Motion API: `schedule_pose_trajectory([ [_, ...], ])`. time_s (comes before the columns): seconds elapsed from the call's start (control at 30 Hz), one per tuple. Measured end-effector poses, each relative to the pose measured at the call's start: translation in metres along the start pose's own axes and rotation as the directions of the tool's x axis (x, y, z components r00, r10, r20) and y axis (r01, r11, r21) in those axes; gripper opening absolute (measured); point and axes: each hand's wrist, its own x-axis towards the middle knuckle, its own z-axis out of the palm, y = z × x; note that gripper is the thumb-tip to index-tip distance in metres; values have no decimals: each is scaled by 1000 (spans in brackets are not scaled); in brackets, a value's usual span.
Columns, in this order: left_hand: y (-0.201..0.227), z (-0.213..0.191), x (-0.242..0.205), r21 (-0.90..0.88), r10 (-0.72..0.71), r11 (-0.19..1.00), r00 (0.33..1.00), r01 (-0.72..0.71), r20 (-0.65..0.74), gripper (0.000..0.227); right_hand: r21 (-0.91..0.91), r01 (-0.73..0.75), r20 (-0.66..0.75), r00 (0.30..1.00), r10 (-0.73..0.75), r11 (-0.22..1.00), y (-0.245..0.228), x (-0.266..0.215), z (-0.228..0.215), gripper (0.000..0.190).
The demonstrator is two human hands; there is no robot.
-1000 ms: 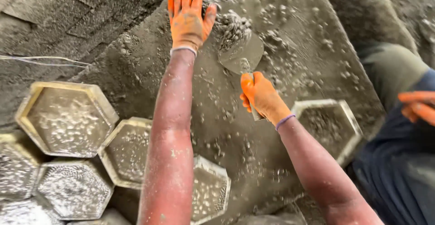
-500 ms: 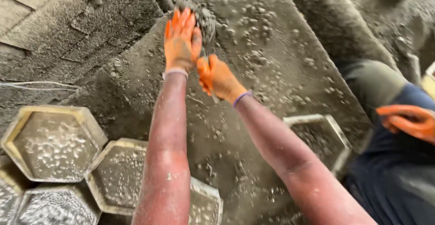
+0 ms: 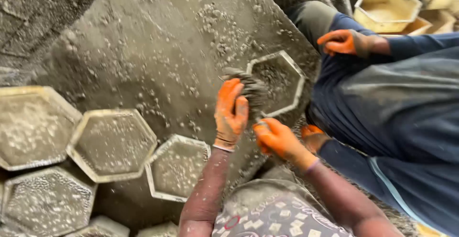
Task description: Filling and smoothing concrete in hexagonal molds to create pavers.
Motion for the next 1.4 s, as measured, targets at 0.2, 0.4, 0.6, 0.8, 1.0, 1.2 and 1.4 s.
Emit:
schedule_pose_trajectory([
  [0.2,44,-19,-44,-448,-53,891,997,71,52,31,-50,318,-188,928,-322,947,58,-41,-51,34],
  [0.4,26,-49,-94,-321,-158,933,987,162,37,30,-925,-77,-323,676,-662,373,46,-2,-81,35],
  [0.6,16,-78,-163,-441,-436,777,889,449,137,32,-943,-156,-324,630,-706,294,49,-2,-90,40],
  [0.8,9,-90,-211,-271,-372,886,925,377,72,28,-923,42,-324,450,-832,382,66,13,-105,44],
  [1.0,-1,-94,-230,-337,-468,826,883,451,35,28,291,235,-234,958,-169,927,86,55,-68,33],
  [1.2,18,-84,-223,-188,-499,840,861,509,104,30,229,40,-346,937,43,973,76,62,-49,41],
  [1.4,44,-58,-194,-132,-295,934,926,331,236,32,-70,10,-226,974,-25,997,58,23,-63,41],
])
